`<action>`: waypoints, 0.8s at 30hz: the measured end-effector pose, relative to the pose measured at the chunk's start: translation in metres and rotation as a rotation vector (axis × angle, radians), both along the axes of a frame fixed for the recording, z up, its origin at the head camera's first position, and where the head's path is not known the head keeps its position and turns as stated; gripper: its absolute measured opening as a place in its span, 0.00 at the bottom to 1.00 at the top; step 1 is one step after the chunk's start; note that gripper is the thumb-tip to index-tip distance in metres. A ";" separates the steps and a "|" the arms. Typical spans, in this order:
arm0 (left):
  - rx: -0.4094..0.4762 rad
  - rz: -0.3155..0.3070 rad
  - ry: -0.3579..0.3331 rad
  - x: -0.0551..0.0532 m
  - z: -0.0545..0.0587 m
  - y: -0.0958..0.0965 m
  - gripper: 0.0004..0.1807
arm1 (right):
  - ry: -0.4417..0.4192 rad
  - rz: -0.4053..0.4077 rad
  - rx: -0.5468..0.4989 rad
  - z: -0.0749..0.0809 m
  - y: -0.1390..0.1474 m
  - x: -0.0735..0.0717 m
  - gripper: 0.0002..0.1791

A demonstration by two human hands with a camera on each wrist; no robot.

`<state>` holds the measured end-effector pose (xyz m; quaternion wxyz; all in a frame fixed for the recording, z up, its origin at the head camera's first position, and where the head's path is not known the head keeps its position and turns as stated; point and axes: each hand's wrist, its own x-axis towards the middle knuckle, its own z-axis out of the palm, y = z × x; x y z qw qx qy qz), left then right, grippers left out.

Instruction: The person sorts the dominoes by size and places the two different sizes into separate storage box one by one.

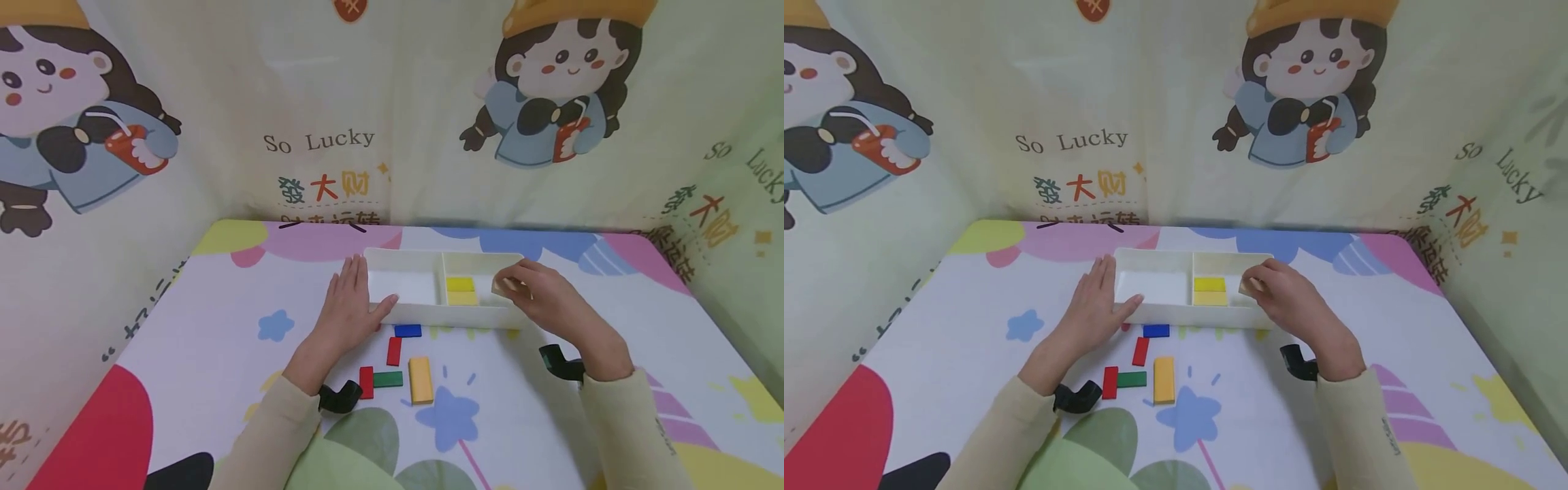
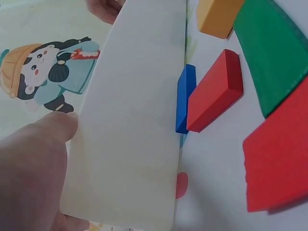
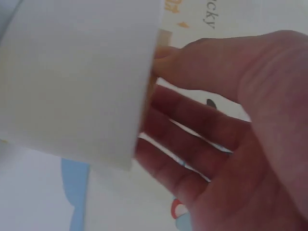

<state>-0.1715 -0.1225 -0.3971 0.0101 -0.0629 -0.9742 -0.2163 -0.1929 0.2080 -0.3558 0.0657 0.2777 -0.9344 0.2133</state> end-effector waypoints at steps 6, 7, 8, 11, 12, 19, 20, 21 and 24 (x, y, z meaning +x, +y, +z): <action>0.004 -0.011 -0.004 0.000 -0.004 0.000 0.54 | -0.124 -0.001 0.079 0.002 -0.005 -0.006 0.09; 0.005 -0.010 0.005 0.000 -0.004 0.000 0.54 | -0.131 0.011 0.087 0.002 -0.007 -0.008 0.09; 0.006 -0.010 0.011 0.000 -0.004 0.000 0.54 | -0.141 0.017 0.091 0.003 -0.008 -0.009 0.09; 0.010 -0.007 0.018 0.000 -0.003 -0.002 0.54 | -0.184 0.025 0.108 0.005 -0.012 -0.014 0.11; 0.010 -0.007 0.016 0.000 -0.003 -0.002 0.54 | -0.208 0.025 0.118 0.005 -0.014 -0.016 0.11; 0.010 -0.011 0.004 -0.001 -0.003 -0.002 0.54 | -0.431 0.061 0.192 0.009 -0.021 -0.021 0.13; 0.010 -0.011 0.006 -0.001 -0.003 -0.002 0.54 | -0.445 0.071 0.199 0.009 -0.021 -0.021 0.13; 0.010 -0.009 0.006 -0.001 -0.002 -0.002 0.54 | -0.460 0.078 0.208 0.010 -0.022 -0.021 0.14; 0.008 -0.004 0.000 -0.001 -0.002 -0.002 0.54 | -0.465 0.097 0.207 0.009 -0.022 -0.019 0.19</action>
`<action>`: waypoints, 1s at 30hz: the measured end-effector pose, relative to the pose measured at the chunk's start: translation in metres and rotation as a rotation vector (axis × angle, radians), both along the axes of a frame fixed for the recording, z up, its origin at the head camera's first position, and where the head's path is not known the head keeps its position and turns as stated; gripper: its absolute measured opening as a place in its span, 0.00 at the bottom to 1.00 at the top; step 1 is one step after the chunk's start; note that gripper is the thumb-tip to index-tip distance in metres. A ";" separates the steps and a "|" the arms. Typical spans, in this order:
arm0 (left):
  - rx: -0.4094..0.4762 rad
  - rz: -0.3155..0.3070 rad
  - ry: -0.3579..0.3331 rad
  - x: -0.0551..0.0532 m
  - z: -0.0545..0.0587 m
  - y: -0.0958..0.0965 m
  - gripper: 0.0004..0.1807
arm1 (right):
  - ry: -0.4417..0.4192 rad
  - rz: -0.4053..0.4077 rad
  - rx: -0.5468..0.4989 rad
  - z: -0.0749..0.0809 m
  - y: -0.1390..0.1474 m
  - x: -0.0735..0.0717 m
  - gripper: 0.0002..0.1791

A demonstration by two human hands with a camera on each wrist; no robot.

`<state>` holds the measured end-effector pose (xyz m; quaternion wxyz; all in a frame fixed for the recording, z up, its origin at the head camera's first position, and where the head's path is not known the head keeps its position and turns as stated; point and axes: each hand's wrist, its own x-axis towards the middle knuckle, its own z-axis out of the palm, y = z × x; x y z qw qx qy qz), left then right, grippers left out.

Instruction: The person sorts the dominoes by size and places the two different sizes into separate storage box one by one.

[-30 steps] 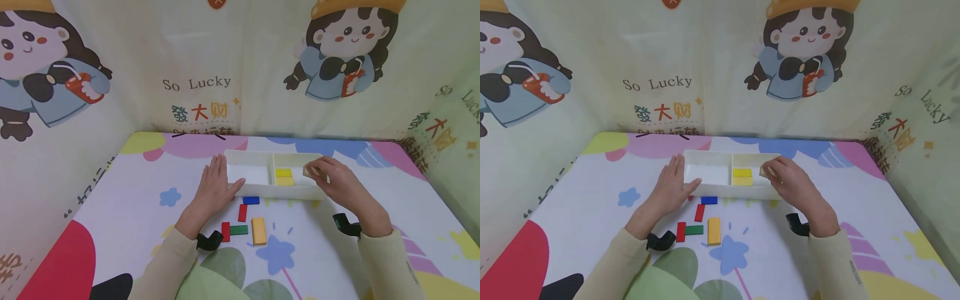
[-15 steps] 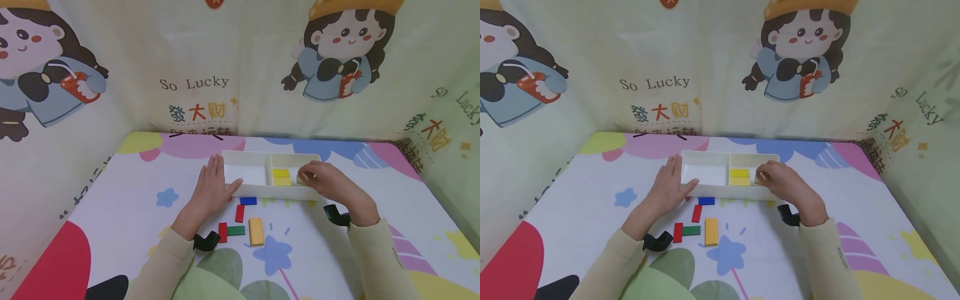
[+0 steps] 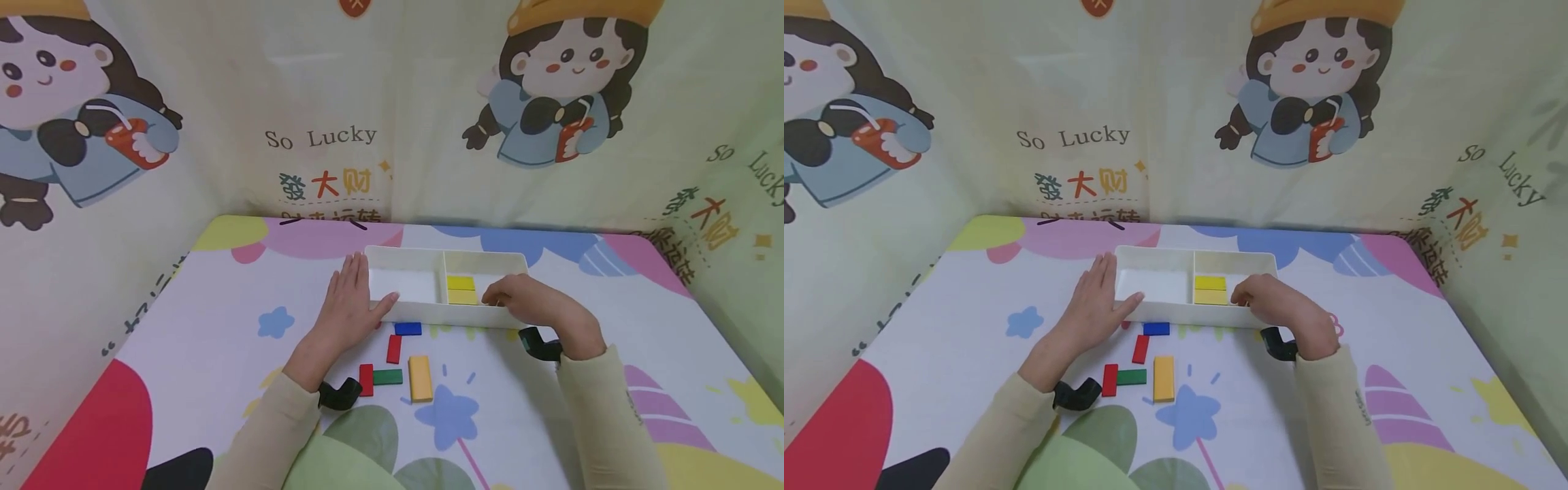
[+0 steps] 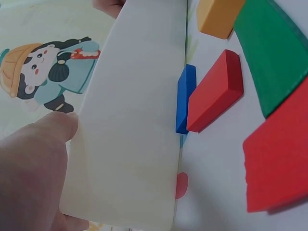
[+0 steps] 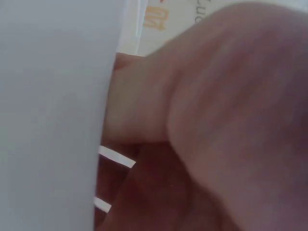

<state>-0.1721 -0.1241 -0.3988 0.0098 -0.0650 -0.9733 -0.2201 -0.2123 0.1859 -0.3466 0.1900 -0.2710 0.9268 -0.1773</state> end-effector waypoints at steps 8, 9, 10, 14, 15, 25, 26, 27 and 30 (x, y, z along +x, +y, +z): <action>0.004 -0.003 0.011 0.001 0.004 0.000 0.54 | 0.049 0.011 -0.094 -0.004 -0.002 0.004 0.20; 0.008 -0.002 0.012 0.001 0.004 -0.001 0.54 | 0.058 0.005 -0.106 -0.004 -0.002 0.005 0.18; 0.012 -0.003 0.015 0.001 0.004 -0.001 0.54 | 0.073 -0.007 -0.117 -0.004 -0.002 0.007 0.17; 0.006 -0.003 -0.004 0.002 0.004 -0.001 0.54 | 0.210 -0.010 -0.172 -0.005 -0.009 0.015 0.13; 0.005 -0.003 -0.002 0.002 0.004 -0.001 0.54 | 0.254 -0.008 -0.190 -0.004 -0.013 0.018 0.13; 0.011 -0.004 -0.011 0.003 0.002 -0.001 0.54 | 0.495 -0.015 -0.211 -0.003 -0.041 0.056 0.12; 0.006 -0.003 -0.016 0.003 0.002 -0.001 0.54 | 0.505 -0.013 -0.197 -0.004 -0.042 0.059 0.12; 0.004 -0.003 -0.016 0.003 0.001 -0.001 0.54 | 0.512 -0.010 -0.185 -0.005 -0.044 0.061 0.12; 0.004 -0.008 -0.001 0.002 0.001 -0.001 0.54 | 0.536 -0.012 -0.162 -0.005 -0.049 0.067 0.13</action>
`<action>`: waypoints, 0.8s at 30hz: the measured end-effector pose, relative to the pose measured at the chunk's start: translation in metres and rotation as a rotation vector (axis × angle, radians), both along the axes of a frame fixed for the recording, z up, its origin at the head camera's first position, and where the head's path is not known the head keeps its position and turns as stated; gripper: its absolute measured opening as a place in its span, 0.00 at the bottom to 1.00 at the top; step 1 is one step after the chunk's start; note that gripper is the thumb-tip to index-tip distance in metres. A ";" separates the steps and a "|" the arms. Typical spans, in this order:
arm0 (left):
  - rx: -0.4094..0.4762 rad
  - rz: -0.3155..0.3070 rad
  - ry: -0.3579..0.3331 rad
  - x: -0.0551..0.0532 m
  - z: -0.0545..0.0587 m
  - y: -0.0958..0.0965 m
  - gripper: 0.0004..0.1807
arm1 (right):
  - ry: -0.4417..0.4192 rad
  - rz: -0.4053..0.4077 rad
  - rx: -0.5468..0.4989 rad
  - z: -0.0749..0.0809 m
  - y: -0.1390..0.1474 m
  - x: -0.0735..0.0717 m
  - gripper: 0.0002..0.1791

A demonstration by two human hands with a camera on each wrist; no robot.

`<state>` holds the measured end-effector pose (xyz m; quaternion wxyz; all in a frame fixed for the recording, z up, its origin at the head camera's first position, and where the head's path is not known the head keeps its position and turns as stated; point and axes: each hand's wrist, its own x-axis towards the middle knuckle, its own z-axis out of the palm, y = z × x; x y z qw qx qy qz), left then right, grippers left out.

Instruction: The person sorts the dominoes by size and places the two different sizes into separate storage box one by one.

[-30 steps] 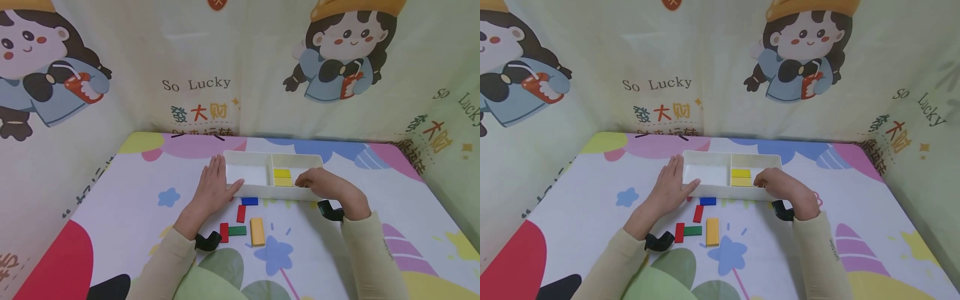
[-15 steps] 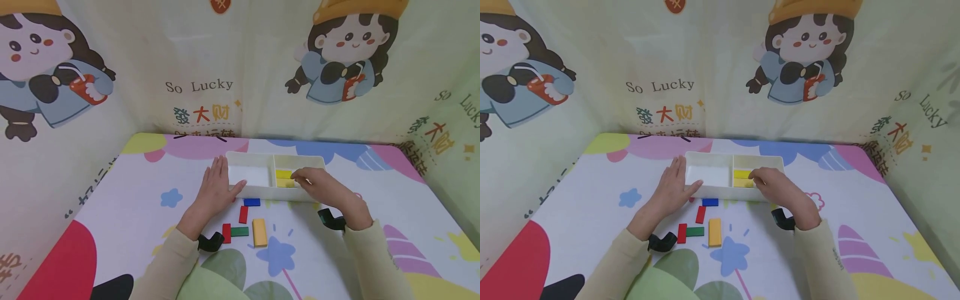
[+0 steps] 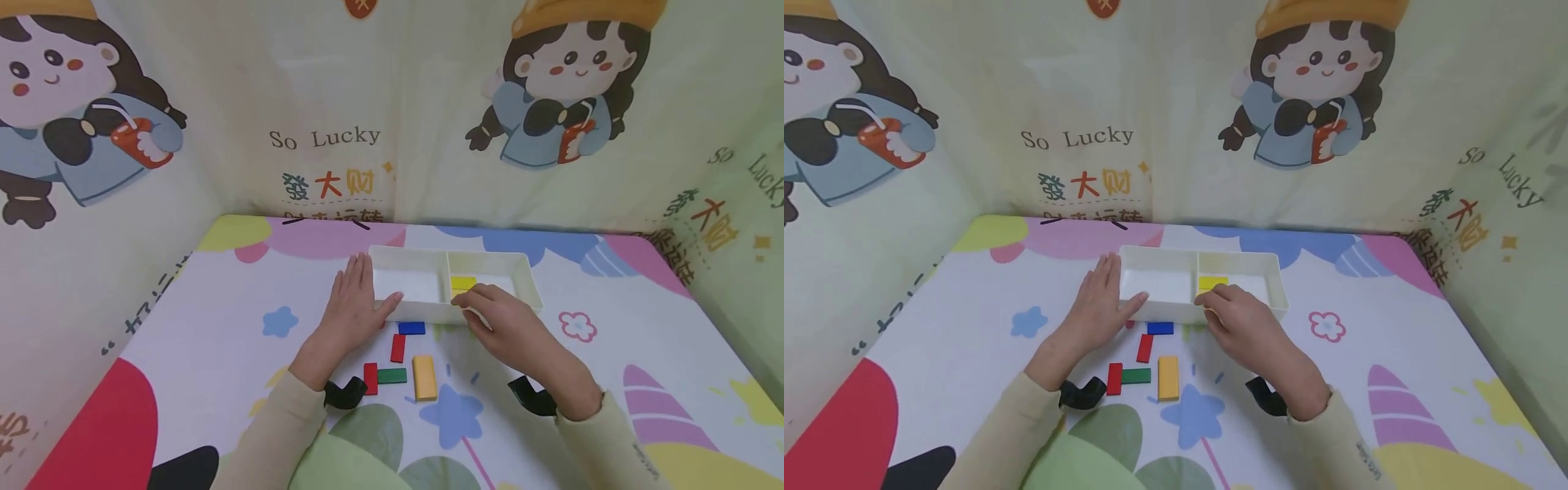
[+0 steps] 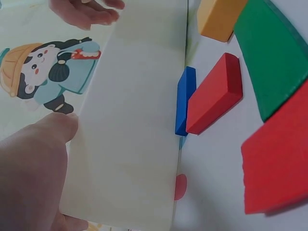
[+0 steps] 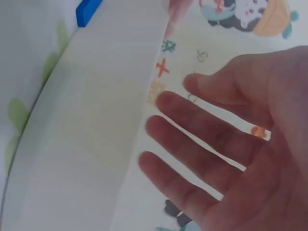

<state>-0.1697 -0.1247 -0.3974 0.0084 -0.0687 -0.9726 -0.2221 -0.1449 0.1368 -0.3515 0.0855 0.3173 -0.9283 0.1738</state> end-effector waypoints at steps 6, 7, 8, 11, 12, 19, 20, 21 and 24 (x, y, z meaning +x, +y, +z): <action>-0.004 -0.001 0.002 -0.002 0.001 0.000 0.55 | 0.028 0.076 0.015 0.000 -0.014 0.011 0.13; -0.006 -0.001 -0.003 -0.002 0.001 0.000 0.55 | 0.015 0.096 0.030 -0.002 -0.017 0.012 0.13; -0.011 0.002 -0.008 -0.002 0.001 0.000 0.55 | -0.004 0.113 0.050 -0.004 -0.021 0.013 0.13; -0.014 0.005 0.005 -0.003 0.001 -0.001 0.55 | -0.089 0.148 0.121 -0.013 -0.034 0.016 0.14; -0.012 0.004 0.016 -0.004 0.001 -0.001 0.54 | -0.125 0.146 0.149 -0.016 -0.038 0.017 0.14; -0.008 0.000 0.004 -0.003 -0.001 -0.001 0.54 | -0.291 0.115 0.273 -0.032 -0.053 0.026 0.28; -0.006 -0.001 0.000 -0.003 -0.001 -0.001 0.54 | -0.298 0.116 0.278 -0.033 -0.054 0.027 0.30; -0.007 -0.002 0.001 -0.002 -0.001 -0.001 0.54 | -0.306 0.118 0.281 -0.035 -0.055 0.028 0.31; -0.006 -0.004 0.010 -0.001 -0.001 -0.002 0.54 | -0.309 0.127 0.287 -0.038 -0.057 0.031 0.32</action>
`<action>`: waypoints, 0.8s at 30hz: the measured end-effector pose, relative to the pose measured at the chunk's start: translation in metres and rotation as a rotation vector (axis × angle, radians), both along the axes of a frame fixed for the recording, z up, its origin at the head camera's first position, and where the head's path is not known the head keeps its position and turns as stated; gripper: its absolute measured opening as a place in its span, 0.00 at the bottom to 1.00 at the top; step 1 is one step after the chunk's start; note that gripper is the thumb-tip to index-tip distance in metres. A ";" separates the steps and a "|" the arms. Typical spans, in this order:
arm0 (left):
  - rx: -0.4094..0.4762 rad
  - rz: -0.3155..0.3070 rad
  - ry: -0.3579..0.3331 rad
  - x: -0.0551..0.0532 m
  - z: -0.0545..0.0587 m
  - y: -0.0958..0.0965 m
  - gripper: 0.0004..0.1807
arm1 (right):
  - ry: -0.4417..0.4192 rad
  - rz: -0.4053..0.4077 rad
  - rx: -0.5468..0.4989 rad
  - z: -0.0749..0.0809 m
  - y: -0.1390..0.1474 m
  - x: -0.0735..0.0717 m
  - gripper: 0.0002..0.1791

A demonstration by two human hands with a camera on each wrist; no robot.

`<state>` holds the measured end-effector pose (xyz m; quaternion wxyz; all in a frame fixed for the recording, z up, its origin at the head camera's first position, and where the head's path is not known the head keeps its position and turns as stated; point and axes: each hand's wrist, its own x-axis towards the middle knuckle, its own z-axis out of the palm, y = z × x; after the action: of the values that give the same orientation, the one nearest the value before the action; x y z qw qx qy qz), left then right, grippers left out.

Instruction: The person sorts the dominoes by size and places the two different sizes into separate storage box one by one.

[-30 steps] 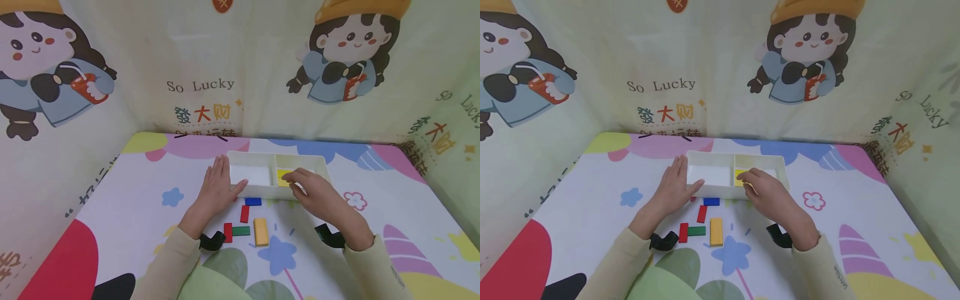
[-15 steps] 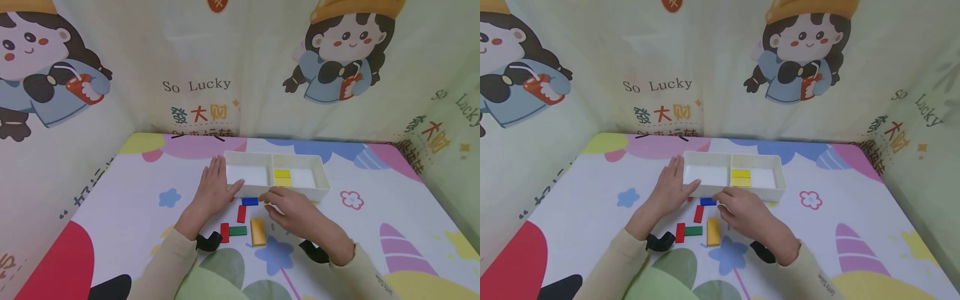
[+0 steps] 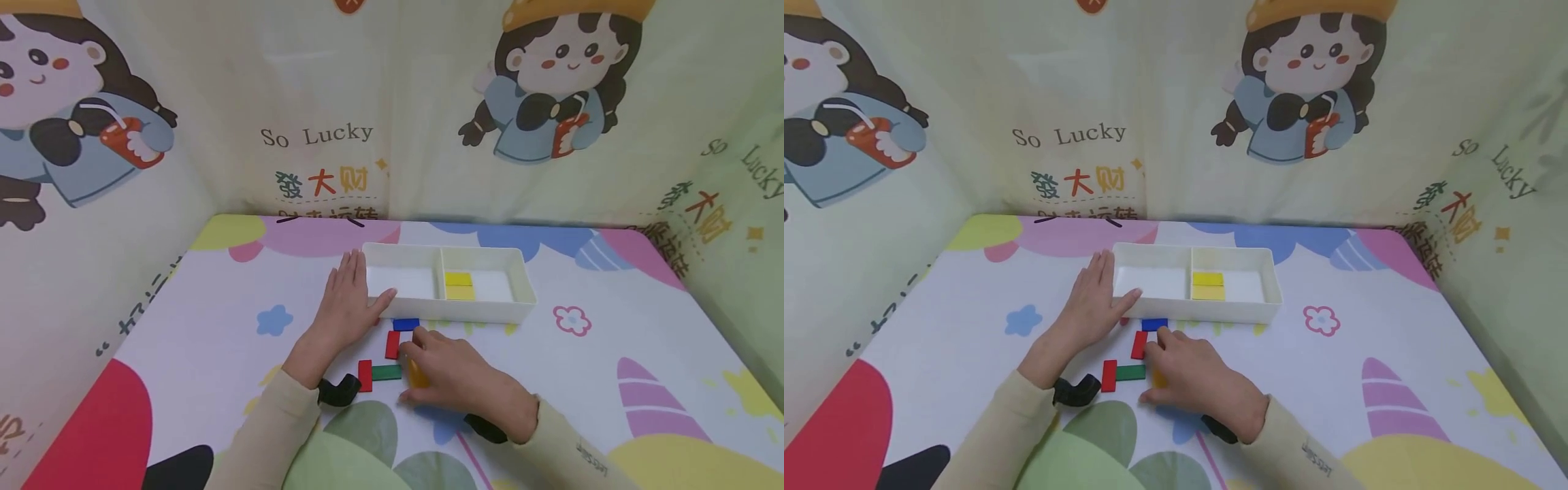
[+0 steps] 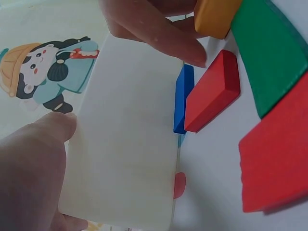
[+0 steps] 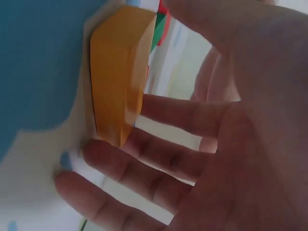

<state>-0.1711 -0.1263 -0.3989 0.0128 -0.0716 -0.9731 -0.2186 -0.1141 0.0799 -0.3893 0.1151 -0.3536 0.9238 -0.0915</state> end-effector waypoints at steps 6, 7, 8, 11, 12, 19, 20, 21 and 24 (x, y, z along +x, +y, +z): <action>-0.003 0.006 -0.010 0.000 0.002 0.000 0.54 | 0.011 0.003 0.010 -0.003 -0.002 0.000 0.33; -0.002 0.007 -0.010 0.000 0.002 0.000 0.54 | 0.017 -0.007 0.009 -0.003 -0.002 0.000 0.33; -0.001 0.008 -0.007 -0.001 0.002 0.001 0.54 | 0.021 -0.022 0.008 -0.003 -0.002 0.000 0.32; 0.002 0.009 0.005 -0.002 0.000 0.001 0.54 | 0.044 -0.071 0.019 -0.001 -0.001 -0.001 0.31; 0.004 0.009 0.007 -0.002 0.001 0.001 0.54 | 0.048 -0.084 0.023 -0.001 -0.001 -0.001 0.31; 0.005 0.012 0.002 0.000 -0.002 0.000 0.54 | 0.022 -0.101 0.018 0.002 0.004 -0.002 0.23; 0.007 0.011 0.001 0.000 -0.002 0.000 0.54 | 0.025 -0.100 0.015 0.002 0.005 -0.002 0.22; 0.009 0.010 0.001 0.000 -0.002 0.000 0.54 | 0.029 -0.097 0.009 0.003 0.006 -0.002 0.22; 0.008 0.011 0.002 0.000 -0.002 0.001 0.54 | 0.050 -0.101 0.003 0.003 0.007 -0.002 0.22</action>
<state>-0.1716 -0.1255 -0.4013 0.0155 -0.0663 -0.9726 -0.2223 -0.1161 0.0873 -0.3865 0.0879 -0.3084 0.9432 -0.0868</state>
